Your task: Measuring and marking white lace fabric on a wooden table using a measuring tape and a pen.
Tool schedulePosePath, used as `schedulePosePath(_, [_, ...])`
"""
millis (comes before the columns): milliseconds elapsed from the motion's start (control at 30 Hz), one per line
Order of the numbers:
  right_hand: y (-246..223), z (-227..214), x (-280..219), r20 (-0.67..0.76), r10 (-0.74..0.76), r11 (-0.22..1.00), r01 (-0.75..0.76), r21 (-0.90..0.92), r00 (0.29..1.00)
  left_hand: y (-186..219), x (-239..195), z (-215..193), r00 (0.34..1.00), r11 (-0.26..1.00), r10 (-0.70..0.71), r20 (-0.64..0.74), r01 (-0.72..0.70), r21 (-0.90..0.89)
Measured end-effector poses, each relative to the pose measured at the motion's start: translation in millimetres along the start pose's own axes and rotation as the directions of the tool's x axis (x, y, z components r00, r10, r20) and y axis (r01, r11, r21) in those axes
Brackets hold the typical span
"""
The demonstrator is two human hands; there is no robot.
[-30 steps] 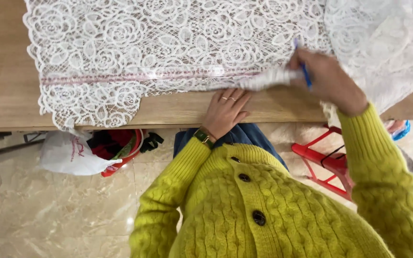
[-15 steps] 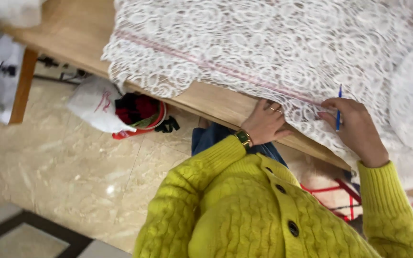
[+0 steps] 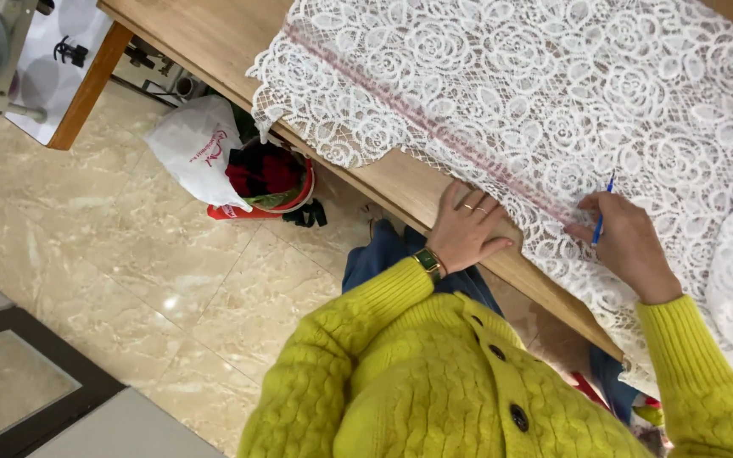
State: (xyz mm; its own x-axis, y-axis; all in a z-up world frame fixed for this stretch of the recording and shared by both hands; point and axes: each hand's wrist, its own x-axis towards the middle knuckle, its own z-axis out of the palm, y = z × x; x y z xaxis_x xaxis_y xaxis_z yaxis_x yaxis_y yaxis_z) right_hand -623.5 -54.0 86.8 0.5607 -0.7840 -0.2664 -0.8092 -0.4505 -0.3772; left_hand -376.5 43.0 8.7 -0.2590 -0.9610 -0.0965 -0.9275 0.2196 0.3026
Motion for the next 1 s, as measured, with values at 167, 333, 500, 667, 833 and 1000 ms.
schedulePosePath(167, [-10,-8,0,0.002,0.107,0.974,-0.105,0.198,0.994,-41,-11,-11,0.94,0.998,-0.059,-0.336,0.049,-0.038])
schedulePosePath(333, [27,-6,30,-0.221,0.044,0.999,-0.037,0.036,0.974,-99,-20,-29,0.829,0.989,-0.145,-0.54,0.113,-0.092])
schedulePosePath(500, [60,-19,115,-0.47,-0.05,0.997,0.076,0.035,0.881,-139,-26,-38,0.794,0.953,-0.297,-0.53,0.28,-0.115])
schedulePosePath(667, [135,-28,202,-0.61,-0.176,0.978,0.208,-0.019,0.772,-157,-30,-43,0.732,0.913,-0.39,-0.558,0.388,-0.128])
schedulePosePath(833, [227,-45,262,-0.657,-0.157,0.987,0.107,-0.117,0.737,-175,-32,-58,0.589,0.817,-0.573,-0.57,0.469,-0.336])
schedulePosePath(1000, [290,-74,304,-0.634,-0.195,0.949,-0.018,-0.313,0.748,-170,-4,-64,0.494,0.754,-0.643,-0.585,0.542,-0.371])
